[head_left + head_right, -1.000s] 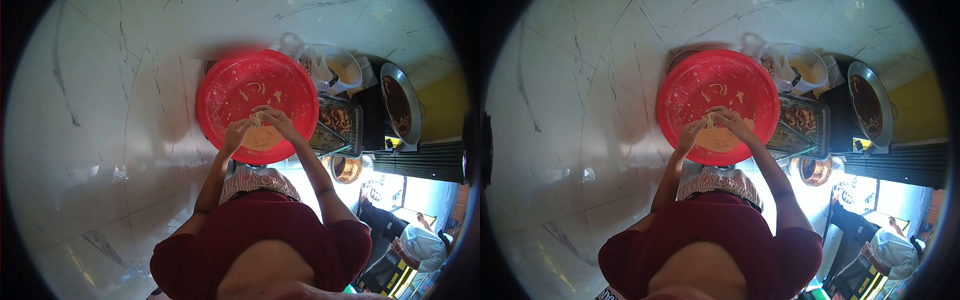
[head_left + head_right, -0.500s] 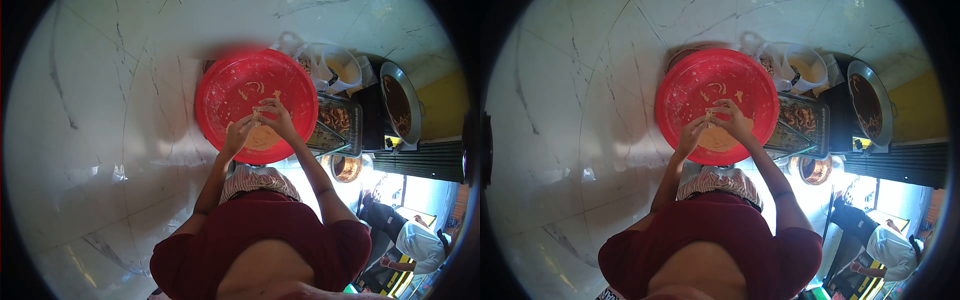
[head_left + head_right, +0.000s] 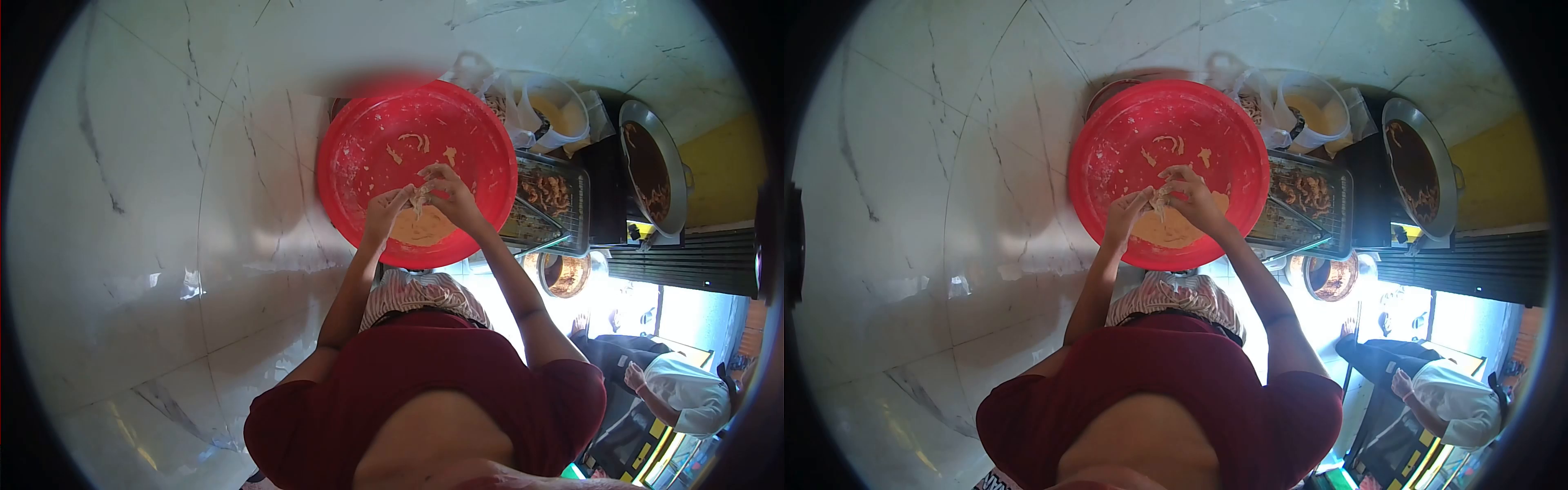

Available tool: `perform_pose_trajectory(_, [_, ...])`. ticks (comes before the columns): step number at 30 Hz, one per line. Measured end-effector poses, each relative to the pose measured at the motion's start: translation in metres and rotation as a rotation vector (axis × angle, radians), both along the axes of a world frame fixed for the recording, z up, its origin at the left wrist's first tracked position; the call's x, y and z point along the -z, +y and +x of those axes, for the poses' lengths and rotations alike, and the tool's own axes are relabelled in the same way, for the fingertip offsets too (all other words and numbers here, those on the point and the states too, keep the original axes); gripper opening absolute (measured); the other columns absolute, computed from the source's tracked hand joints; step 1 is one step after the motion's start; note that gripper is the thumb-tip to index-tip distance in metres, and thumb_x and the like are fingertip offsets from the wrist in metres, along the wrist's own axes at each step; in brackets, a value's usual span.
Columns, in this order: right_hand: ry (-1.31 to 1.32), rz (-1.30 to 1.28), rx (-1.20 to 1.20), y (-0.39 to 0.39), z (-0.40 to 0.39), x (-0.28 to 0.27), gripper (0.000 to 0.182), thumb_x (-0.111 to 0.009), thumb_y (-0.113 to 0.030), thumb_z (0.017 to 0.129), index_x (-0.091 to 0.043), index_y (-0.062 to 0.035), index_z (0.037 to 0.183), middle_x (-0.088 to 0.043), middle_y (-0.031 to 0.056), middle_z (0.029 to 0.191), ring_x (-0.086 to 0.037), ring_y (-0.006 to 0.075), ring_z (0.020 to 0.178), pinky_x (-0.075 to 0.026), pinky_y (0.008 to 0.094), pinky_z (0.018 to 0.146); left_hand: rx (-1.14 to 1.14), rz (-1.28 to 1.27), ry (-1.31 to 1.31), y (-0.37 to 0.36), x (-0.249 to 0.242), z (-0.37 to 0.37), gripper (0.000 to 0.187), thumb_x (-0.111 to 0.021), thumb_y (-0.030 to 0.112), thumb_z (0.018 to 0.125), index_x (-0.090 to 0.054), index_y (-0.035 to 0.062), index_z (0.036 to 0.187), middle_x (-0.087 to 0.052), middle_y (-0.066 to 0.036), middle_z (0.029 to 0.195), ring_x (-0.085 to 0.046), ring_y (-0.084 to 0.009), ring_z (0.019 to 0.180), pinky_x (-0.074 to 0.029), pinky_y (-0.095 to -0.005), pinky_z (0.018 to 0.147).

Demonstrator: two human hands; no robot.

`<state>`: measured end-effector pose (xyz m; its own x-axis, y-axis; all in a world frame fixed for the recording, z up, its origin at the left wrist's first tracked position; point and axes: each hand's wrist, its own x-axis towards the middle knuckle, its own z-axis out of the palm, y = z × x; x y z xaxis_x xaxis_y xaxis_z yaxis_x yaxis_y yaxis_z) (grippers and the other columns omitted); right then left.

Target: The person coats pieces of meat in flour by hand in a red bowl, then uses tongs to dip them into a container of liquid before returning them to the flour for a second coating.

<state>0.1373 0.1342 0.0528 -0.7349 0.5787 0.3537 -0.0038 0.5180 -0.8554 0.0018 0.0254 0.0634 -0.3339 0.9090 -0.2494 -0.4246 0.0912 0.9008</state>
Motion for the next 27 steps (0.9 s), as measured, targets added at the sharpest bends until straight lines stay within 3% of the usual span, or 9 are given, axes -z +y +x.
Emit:
perform_pose_trajectory(10, [0.060, -0.144, -0.058, -0.001, 0.005, -0.007, 0.016, -0.062, 0.005, 0.075, -0.061, -0.0015, 0.089, -0.052, 0.0062, 0.102, -0.054, 0.0185, 0.094, -0.050, 0.0274, 0.074, -0.242, 0.037, -0.011, 0.006, 0.000, 0.004, 0.029, -0.056, 0.025, 0.090, -0.063, -0.0025, 0.096, -0.064, -0.005, 0.085, -0.061, -0.0097, 0.078, -0.049, -0.0224, 0.072])
perform_pose_trajectory(17, [0.210, -0.369, -0.133, -0.004, 0.000, -0.007, 0.015, -0.057, 0.002, 0.082, -0.057, -0.0027, 0.097, -0.055, 0.0046, 0.103, -0.056, 0.0135, 0.090, -0.049, 0.0264, 0.074, -0.227, 0.040, -0.067, 0.006, -0.007, -0.003, 0.030, -0.053, 0.031, 0.091, -0.061, 0.0028, 0.098, -0.065, -0.006, 0.085, -0.063, -0.0124, 0.080, -0.049, -0.0236, 0.075])
perform_pose_trajectory(22, [0.307, -0.690, -0.126, -0.013, -0.007, -0.010, 0.008, -0.050, -0.003, 0.089, -0.052, -0.0031, 0.097, -0.058, 0.0043, 0.096, -0.056, 0.0119, 0.085, -0.047, 0.0257, 0.075, -0.168, 0.044, -0.133, 0.004, -0.012, 0.004, 0.032, -0.052, 0.032, 0.091, -0.058, 0.0029, 0.102, -0.064, -0.007, 0.090, -0.062, -0.0115, 0.085, -0.048, -0.0240, 0.078])
perform_pose_trajectory(27, [0.420, -0.663, -0.152, -0.012, -0.017, -0.003, 0.000, -0.048, -0.004, 0.091, -0.048, -0.0040, 0.091, -0.059, 0.0054, 0.089, -0.056, 0.0104, 0.081, -0.046, 0.0252, 0.072, -0.215, 0.150, -0.125, 0.004, -0.006, 0.016, 0.035, -0.057, 0.020, 0.089, -0.048, 0.0012, 0.116, -0.062, -0.012, 0.100, -0.060, -0.0132, 0.091, -0.046, -0.0236, 0.082])
